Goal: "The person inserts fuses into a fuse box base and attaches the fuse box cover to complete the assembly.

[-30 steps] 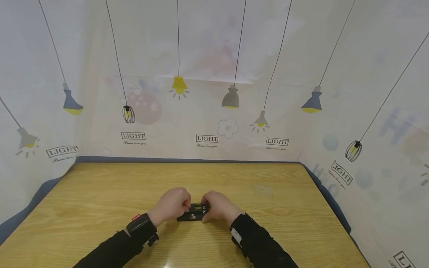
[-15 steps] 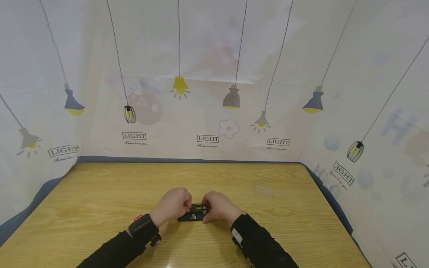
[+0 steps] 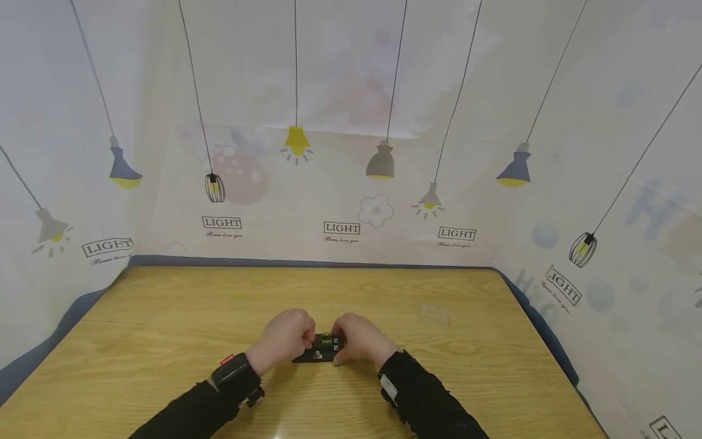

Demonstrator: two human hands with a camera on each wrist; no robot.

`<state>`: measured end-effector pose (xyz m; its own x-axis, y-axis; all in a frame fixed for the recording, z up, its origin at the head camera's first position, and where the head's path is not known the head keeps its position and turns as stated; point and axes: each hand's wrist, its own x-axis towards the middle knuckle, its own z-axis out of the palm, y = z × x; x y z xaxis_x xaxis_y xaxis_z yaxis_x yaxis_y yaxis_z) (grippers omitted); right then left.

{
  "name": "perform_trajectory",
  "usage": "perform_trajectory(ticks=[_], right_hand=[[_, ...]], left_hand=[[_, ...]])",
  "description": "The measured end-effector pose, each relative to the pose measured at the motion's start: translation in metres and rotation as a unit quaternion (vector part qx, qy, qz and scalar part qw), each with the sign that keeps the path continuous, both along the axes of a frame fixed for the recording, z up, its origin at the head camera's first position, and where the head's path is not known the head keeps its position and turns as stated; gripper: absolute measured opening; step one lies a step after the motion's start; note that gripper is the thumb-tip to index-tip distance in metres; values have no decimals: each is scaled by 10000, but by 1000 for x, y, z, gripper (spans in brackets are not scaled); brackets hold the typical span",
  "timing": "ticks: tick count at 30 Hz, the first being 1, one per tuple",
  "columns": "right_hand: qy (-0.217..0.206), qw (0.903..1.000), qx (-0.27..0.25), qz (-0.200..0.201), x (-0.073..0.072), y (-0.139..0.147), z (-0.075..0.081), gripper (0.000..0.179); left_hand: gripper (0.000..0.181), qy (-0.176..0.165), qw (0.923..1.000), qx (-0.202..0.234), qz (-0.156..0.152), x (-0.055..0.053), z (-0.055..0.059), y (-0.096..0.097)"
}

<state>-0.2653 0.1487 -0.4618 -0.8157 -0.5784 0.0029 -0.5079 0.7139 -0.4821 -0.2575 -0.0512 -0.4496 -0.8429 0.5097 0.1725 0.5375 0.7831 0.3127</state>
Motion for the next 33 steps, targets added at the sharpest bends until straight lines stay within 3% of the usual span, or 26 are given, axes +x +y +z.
perform_trajectory(ticks=[9,19,33], right_hand=[[-44,10000,-42,-60,0,0,-1,41],[-78,9999,4,-110,1,-1,-2,42],[-122,9997,85,-192,0,-1,-1,43]], left_hand=[[22,25,9995,-48,-304,2,2,-5],[14,-40,9992,240,-315,2,6,-15],[51,-348,9991,232,-69,5,1,-28]])
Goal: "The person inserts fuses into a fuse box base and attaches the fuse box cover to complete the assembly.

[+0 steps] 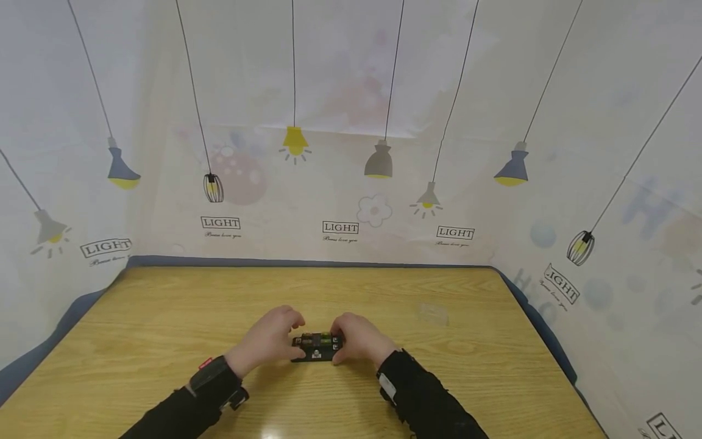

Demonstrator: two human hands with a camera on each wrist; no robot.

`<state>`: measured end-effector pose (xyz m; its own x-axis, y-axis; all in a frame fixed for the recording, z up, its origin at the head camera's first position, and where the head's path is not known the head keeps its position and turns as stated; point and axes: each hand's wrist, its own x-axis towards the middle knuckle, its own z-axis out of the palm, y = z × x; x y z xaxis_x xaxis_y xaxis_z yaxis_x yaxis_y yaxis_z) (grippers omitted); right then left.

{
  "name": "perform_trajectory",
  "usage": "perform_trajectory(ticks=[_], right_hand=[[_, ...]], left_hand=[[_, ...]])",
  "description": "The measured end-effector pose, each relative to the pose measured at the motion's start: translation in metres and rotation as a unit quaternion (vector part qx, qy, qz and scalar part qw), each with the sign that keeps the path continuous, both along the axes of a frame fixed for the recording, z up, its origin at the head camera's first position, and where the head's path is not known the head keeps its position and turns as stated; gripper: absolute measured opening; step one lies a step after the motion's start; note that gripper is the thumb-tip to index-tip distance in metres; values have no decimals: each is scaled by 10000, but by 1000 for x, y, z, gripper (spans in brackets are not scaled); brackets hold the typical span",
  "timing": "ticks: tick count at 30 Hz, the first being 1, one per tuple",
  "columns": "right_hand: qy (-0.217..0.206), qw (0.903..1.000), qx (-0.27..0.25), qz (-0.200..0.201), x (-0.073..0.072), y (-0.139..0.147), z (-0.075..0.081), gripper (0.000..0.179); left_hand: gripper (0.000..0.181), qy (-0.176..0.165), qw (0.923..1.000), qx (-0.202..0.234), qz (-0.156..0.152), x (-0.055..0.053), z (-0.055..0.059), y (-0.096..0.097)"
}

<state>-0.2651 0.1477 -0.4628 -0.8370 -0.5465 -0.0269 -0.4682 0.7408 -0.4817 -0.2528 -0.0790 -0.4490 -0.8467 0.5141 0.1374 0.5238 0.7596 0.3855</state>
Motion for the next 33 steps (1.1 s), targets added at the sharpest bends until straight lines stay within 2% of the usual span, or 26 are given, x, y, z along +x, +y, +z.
perform_trajectory(ticks=[7,13,18,24,33], right_hand=[[-53,10000,-73,-3,2,0,1,42],[-84,9999,-61,-29,1,0,1,43],[-48,10000,-60,2,1,1,-1,44],[-30,9999,-69,67,1,1,-1,45],[-120,9999,-71,64,4,2,5,46]], left_hand=[[58,-367,9993,-34,-49,2,-3,-3],[53,-553,9984,-101,-3,1,-6,-5],[41,-668,9977,-27,63,-1,-6,-4],[34,-656,9976,103,176,0,-9,-4],[34,-575,9980,253,74,-3,-12,-6]])
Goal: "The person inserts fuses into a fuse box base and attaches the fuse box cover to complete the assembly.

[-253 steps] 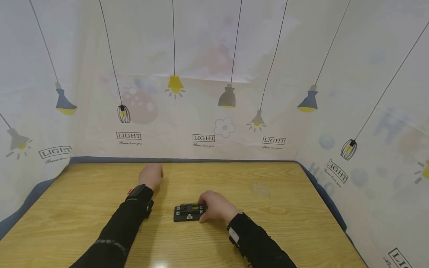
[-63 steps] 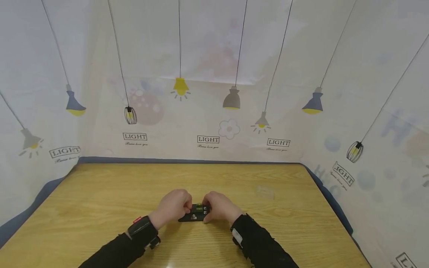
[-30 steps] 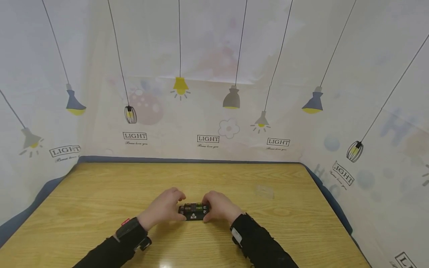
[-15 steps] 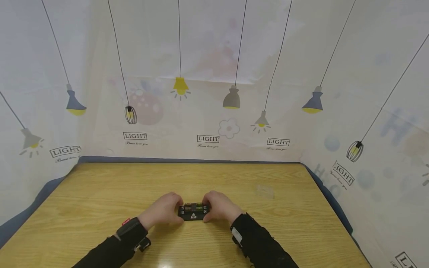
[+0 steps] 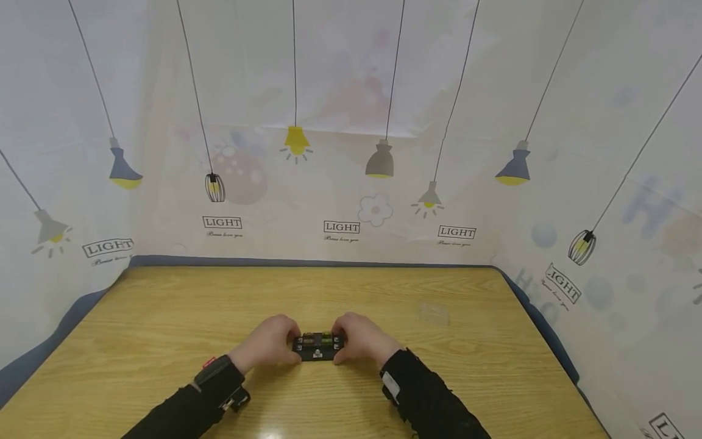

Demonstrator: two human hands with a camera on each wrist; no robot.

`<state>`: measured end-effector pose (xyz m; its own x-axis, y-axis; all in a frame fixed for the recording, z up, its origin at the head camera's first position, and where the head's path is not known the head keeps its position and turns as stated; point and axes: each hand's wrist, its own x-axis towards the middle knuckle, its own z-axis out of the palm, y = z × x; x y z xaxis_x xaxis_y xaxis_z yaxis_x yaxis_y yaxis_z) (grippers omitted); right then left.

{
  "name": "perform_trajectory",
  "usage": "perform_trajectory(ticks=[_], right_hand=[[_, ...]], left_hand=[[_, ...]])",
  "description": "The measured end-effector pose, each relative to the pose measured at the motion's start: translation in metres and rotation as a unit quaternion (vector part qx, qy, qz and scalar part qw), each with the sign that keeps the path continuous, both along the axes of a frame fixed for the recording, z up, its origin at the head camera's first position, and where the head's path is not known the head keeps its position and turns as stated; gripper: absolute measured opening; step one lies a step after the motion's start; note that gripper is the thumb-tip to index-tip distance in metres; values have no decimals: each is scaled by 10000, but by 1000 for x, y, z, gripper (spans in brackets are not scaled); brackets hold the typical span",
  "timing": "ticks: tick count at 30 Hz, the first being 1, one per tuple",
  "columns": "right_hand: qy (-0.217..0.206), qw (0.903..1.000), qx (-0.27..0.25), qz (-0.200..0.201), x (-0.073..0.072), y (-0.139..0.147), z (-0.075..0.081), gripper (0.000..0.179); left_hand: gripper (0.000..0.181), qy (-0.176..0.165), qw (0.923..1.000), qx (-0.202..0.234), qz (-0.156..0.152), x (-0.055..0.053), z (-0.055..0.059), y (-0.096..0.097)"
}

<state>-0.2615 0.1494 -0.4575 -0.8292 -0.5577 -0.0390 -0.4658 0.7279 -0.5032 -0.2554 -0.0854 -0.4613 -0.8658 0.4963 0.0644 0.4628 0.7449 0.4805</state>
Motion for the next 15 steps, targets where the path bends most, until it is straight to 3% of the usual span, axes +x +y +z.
perform_trajectory(ticks=[11,15], right_hand=[[-451,9975,-538,-71,2,10,1,51],[-370,9972,-647,-22,5,19,0,55]], left_hand=[[36,-16,9999,-65,132,1,0,1],[37,29,10000,11,83,2,1,0]])
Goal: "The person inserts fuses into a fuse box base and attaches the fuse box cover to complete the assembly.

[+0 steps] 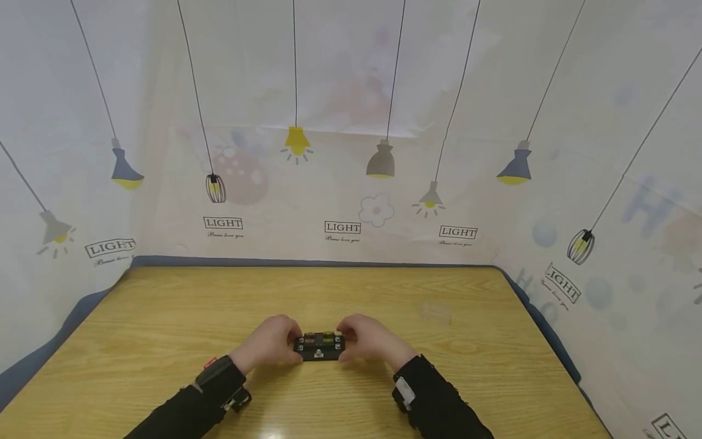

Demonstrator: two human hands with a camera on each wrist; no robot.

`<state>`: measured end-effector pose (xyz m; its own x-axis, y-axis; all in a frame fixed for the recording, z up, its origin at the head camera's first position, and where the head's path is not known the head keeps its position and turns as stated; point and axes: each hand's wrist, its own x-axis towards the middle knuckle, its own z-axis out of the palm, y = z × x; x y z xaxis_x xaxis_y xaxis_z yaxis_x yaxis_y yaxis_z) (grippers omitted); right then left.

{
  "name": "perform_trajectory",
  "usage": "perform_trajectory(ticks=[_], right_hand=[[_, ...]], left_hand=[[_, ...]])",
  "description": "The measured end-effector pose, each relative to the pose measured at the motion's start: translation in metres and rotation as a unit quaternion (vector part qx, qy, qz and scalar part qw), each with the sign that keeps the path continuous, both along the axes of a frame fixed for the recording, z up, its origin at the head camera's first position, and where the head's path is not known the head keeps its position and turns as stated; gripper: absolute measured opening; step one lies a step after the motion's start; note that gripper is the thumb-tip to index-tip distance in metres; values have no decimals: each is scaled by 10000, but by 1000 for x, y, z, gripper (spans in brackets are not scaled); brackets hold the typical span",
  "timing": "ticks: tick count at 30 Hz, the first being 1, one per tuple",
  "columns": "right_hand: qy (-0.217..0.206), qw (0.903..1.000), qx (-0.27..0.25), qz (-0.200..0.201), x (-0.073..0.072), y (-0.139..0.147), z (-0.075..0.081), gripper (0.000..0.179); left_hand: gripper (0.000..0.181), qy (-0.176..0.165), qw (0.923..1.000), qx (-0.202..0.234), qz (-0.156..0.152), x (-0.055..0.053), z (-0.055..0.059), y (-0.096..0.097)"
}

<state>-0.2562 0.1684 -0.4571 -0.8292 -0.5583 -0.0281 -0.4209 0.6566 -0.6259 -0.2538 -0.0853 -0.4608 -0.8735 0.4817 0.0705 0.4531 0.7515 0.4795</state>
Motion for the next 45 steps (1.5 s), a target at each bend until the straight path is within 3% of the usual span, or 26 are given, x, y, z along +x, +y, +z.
perform_trajectory(ticks=[8,15,22,32,45], right_hand=[[249,9996,-17,-142,3,24,2,59],[414,9972,39,-614,2,46,7,57],[685,9873,348,-1387,-2,71,11,57],[1145,9731,682,-1878,-11,114,8,62],[984,9657,1011,-2181,-16,137,4,54]], left_hand=[[37,63,10000,31,-46,0,-1,-1],[36,93,9999,-1,-72,0,0,-1],[38,11,10000,-8,-42,1,0,-2],[36,85,9997,104,-204,0,-4,-4],[36,34,9997,175,-183,0,-2,-4]])
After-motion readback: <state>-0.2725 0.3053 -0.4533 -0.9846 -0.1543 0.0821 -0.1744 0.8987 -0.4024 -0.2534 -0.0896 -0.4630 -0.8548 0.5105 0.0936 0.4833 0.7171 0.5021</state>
